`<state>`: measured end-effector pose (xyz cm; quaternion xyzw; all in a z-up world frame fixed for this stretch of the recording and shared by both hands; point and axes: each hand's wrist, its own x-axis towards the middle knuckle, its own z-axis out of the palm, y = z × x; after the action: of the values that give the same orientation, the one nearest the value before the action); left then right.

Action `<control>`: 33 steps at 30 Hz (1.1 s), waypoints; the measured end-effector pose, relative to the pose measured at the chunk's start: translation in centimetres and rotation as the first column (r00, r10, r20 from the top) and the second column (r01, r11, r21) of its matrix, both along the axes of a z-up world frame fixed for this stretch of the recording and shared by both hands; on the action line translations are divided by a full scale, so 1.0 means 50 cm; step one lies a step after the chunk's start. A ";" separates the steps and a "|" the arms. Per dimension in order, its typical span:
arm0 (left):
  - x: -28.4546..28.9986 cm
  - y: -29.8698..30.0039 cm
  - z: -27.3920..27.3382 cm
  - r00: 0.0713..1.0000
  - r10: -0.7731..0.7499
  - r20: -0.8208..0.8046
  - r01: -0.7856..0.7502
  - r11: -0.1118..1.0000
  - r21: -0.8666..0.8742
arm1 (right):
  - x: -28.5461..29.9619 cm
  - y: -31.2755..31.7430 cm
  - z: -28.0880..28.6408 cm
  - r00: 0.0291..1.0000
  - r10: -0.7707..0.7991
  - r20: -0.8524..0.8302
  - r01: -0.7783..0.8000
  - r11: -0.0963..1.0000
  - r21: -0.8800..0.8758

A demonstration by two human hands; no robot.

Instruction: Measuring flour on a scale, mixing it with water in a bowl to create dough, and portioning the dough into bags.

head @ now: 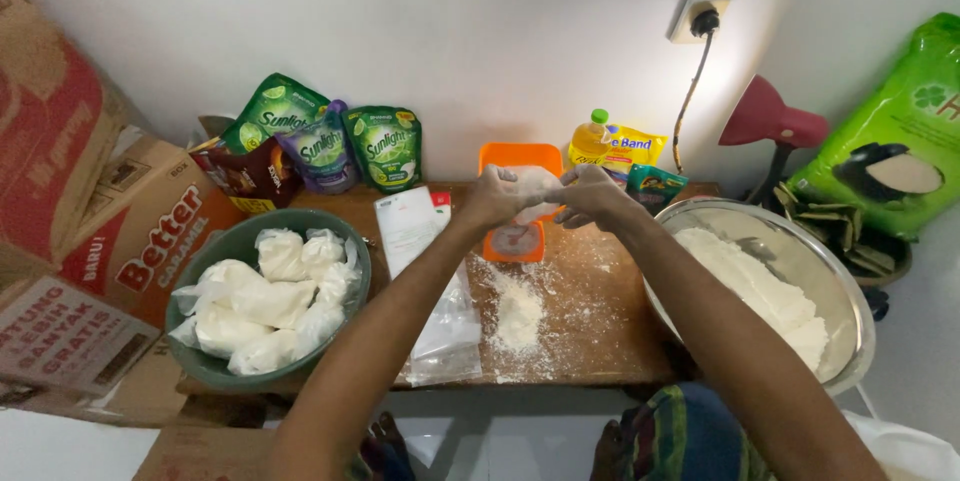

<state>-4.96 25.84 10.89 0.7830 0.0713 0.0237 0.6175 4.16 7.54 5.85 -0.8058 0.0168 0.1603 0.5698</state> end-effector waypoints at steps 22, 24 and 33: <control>0.264 0.004 0.037 0.974 0.126 0.190 -0.147 0.984 0.099 | 0.130 0.075 0.107 0.902 -0.326 0.283 0.236 0.921 0.310; 0.251 0.001 0.065 0.970 0.115 0.215 -0.135 0.987 0.083 | 0.116 0.066 0.132 0.904 -0.327 0.274 0.226 0.912 0.342; 0.088 -0.002 0.217 0.962 -0.012 0.272 -0.033 0.986 0.160 | -0.087 0.021 0.302 0.910 -0.146 0.389 0.102 0.986 0.131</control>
<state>-0.56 25.74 21.72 0.8199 -0.0122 0.1403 0.5550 -0.17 8.59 20.94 -0.7869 -0.0568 -0.0422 0.6130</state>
